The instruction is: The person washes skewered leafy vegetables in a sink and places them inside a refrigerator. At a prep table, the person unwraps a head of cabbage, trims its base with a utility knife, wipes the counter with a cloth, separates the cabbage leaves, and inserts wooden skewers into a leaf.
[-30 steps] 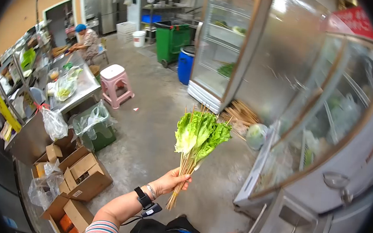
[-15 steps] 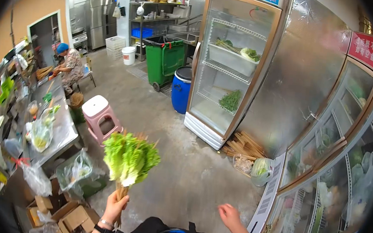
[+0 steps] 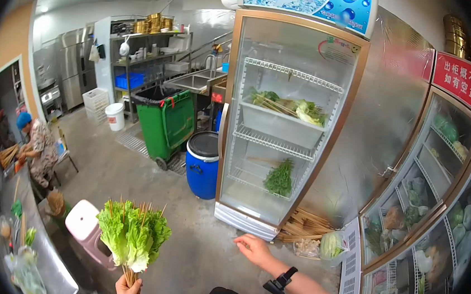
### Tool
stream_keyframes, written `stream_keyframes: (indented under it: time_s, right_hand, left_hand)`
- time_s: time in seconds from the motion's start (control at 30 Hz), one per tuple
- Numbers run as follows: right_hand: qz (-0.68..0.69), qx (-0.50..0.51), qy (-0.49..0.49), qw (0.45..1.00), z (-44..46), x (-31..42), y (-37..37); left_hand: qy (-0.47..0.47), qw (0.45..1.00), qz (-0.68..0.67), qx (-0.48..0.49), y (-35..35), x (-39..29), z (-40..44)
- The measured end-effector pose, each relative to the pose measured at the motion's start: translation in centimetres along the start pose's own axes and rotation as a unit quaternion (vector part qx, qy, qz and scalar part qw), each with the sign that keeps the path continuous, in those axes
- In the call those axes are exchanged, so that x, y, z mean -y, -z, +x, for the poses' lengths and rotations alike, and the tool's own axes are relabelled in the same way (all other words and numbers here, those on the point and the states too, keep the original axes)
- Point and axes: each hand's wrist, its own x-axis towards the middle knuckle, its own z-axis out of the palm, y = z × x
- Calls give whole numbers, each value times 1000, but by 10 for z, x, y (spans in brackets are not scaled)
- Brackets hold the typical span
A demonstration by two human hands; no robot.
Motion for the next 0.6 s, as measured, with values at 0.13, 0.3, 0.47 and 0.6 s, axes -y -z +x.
stream_keyframes:
  time_s: [0.13,0.3,0.47,0.6]
  right_hand:
    - [41,-92,25,995,139,-37,4]
    - [191,-199,-14,961,341,-87,11]
    - [69,-350,-115,927,492,-149,-7]
    - [85,-343,-205,913,551,-146,-17]
  left_hand:
    - [-51,999,8,11,-5,14,102]
    - [-28,991,123,53,2,11,206]
    - [56,988,136,42,3,1,274]
    - [58,991,123,9,-37,-65,317]
